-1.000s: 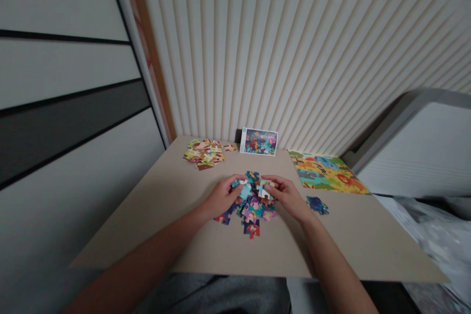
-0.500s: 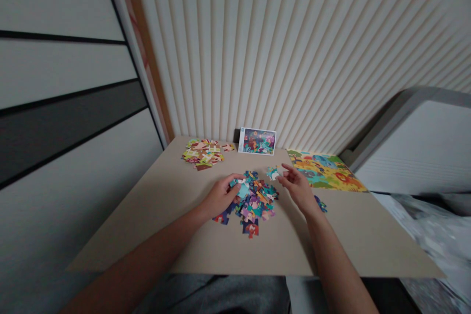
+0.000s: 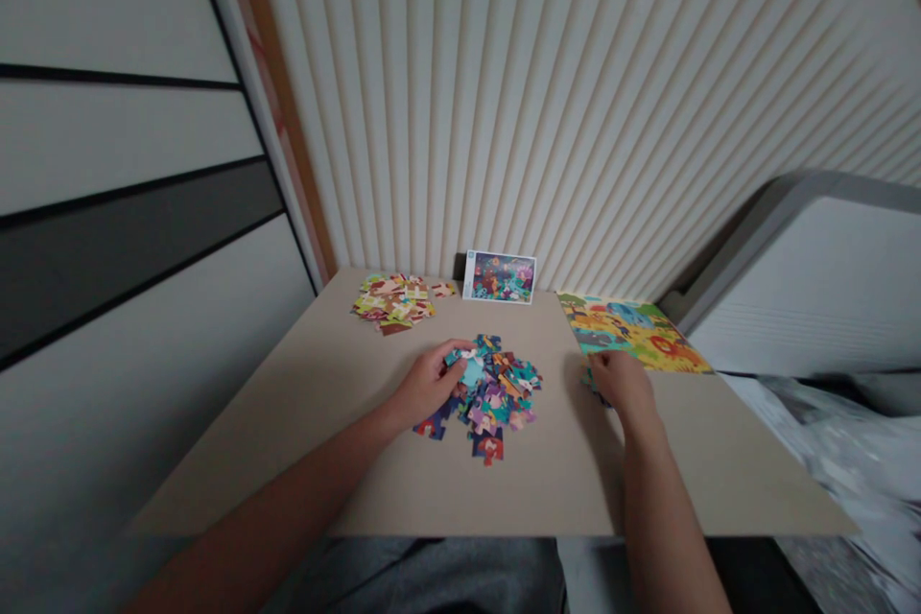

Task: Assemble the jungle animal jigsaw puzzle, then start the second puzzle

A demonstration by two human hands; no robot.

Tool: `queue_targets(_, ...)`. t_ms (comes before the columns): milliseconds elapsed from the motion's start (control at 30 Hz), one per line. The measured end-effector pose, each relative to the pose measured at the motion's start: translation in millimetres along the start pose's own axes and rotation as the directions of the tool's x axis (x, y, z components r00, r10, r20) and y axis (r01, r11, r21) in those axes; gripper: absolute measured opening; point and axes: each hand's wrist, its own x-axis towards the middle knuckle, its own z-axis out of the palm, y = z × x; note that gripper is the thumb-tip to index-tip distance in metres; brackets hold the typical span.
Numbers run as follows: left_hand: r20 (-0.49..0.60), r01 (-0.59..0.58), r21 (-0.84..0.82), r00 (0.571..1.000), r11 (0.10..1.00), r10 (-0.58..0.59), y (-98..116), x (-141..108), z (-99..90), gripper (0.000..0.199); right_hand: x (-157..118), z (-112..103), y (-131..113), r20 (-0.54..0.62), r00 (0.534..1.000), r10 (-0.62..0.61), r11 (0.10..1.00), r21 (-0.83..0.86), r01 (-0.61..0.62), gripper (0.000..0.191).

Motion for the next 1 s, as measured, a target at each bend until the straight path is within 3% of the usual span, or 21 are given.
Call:
queue_targets(67, -0.002, 0.003, 0.001, 1.0, 1.0, -0.003, 0, 0, 0.4, 0.043, -2, 4, -3, -0.016, 0.998, -0.065, 0.998, -0.006, 0.064, 0.031)
queue_targets(133, 0.001, 0.016, -0.007, 1.0, 1.0, -0.016, 1, 0, 0.8, 0.043, -6, 9, -14, -0.003, 0.973, -0.232, 0.968, 0.097, 0.231, 0.031)
queue_targets(233, 0.002, 0.026, -0.011, 1.0, 1.0, -0.026, 4, -1, 1.0, 0.045, -16, 15, -37, 0.094, 0.853, -0.514, 0.814, 0.366, 0.451, 0.037)
queue_targets(300, -0.008, 0.03, -0.007, 1.0, 1.0, -0.03, 5, 0, 0.8, 0.046, -23, 17, -49, 0.168, 0.782, -0.6, 0.75, 0.458, 0.477, 0.041)
queue_targets(333, -0.014, 0.034, -0.007, 0.999, 0.999, -0.035, 5, 0, 0.5, 0.047, -26, 17, -54, 0.186, 0.768, -0.612, 0.74, 0.476, 0.475, 0.041)
queue_targets(467, -0.024, 0.044, -0.014, 0.999, 0.999, -0.044, 3, 0, -0.1, 0.048, -32, 15, -61, 0.197, 0.815, -0.546, 0.695, 0.65, 0.308, 0.03)
queue_targets(600, -0.02, 0.032, 0.0, 0.999, 0.999, -0.032, 1, 0, 0.1, 0.048, -34, 7, -65, 0.231, 0.851, -0.472, 0.482, 0.876, 0.03, 0.038)
queue_targets(733, -0.004, 0.01, 0.024, 1.0, 1.0, -0.01, 0, 0, 0.6, 0.045, -39, 0, -75, 0.278, 0.822, -0.497, 0.366, 0.926, -0.092, 0.045)
queue_targets(1000, 0.047, 0.0, -0.023, 0.999, 1.0, 0.001, 1, -1, 2.9, 0.047, -63, 19, -101, 0.332, 0.75, -0.572, 0.36, 0.923, -0.134, 0.052)
